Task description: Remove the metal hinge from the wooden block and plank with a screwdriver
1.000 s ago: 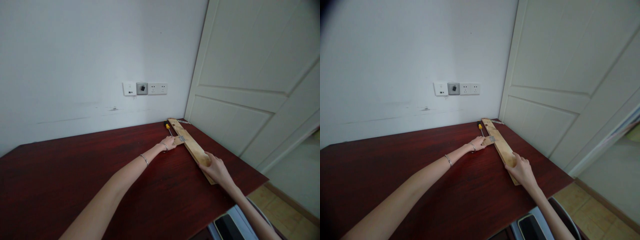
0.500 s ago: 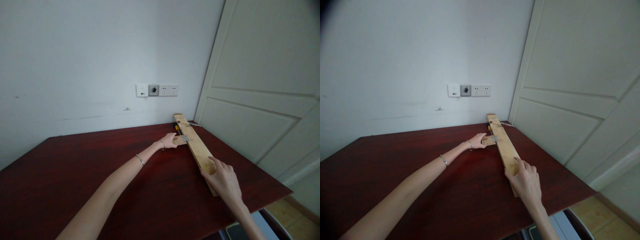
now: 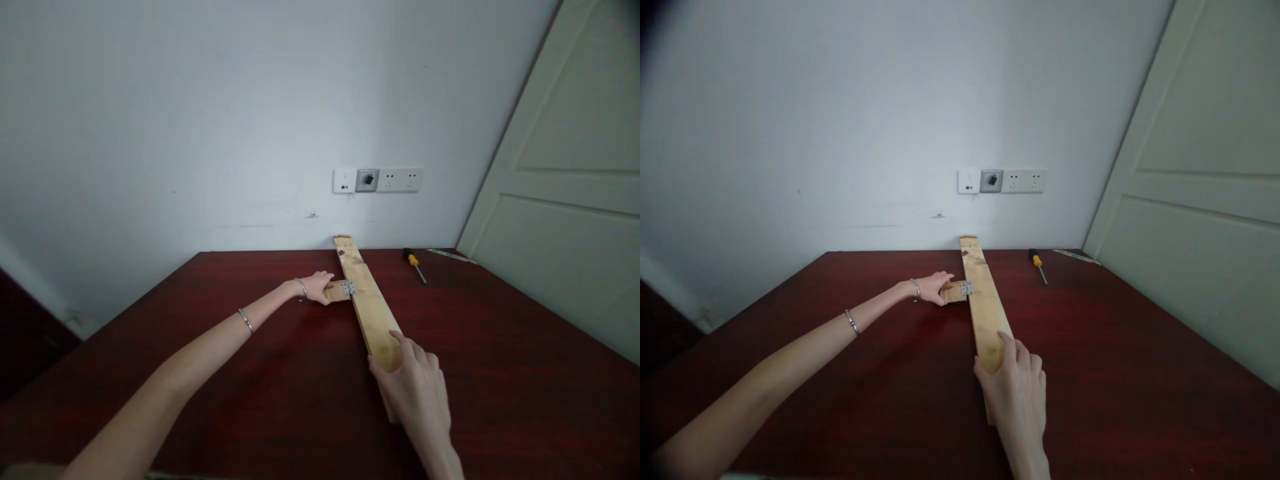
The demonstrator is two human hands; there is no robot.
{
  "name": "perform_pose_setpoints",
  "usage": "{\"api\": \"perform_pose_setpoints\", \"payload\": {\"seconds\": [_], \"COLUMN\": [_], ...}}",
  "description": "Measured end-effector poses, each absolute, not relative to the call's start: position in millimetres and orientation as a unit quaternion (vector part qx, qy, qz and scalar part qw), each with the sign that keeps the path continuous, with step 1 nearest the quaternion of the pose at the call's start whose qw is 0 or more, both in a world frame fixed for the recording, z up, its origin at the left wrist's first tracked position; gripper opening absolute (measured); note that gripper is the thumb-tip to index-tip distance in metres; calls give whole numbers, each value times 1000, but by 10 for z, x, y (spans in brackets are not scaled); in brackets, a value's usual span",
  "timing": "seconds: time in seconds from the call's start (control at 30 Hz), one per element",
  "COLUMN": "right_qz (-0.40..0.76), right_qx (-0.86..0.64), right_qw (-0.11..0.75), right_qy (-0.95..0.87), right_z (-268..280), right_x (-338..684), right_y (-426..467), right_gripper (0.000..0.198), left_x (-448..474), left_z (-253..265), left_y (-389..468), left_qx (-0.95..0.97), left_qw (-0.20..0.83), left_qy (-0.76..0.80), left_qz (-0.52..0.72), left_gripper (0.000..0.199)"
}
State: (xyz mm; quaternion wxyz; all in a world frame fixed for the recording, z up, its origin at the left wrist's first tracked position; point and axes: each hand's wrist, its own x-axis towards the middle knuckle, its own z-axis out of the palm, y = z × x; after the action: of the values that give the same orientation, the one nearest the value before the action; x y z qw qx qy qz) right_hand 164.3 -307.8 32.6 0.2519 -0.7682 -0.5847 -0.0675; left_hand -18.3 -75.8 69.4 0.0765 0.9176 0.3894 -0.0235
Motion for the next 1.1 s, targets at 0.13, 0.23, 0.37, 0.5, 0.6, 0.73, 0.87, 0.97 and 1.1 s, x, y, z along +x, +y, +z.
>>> {"api": "perform_pose_setpoints", "payload": {"seconds": [0.13,0.23,0.37,0.5,0.6,0.73,0.87,0.97,1.1], "right_qz": [-46,-31,-7,4,5,5,13,16,8], "right_qx": [-749,-741,-740,-737,-737,-742,-752,-755,-753], "right_qw": [253,248,241,238,236,234,230,229,234], "right_qy": [-610,-624,-628,-633,-634,-628,-617,-614,-615], "right_z": [328,343,351,339,328,314,309,314,311], "right_x": [1336,1161,995,907,883,886,900,901,896], "right_y": [-3082,-3093,-3109,-3116,-3120,-3124,-3126,-3130,-3126], "right_gripper": [48,49,49,50,51,51,51,52,52], "left_x": [-612,-855,-1079,-1180,-1184,-1143,-1104,-1086,-1074], "left_z": [723,745,732,685,656,628,606,591,577], "left_y": [-899,-986,-1050,-1075,-1081,-1067,-1035,-1006,-976], "left_qx": [903,891,881,874,875,876,880,881,880], "left_qw": [80,86,92,94,92,87,92,94,102], "left_qy": [421,444,462,476,475,472,465,462,462], "left_qz": [-31,-38,-36,-32,-35,-43,-41,-44,-45], "left_gripper": [85,83,85,85,83,84,83,82,82]}}
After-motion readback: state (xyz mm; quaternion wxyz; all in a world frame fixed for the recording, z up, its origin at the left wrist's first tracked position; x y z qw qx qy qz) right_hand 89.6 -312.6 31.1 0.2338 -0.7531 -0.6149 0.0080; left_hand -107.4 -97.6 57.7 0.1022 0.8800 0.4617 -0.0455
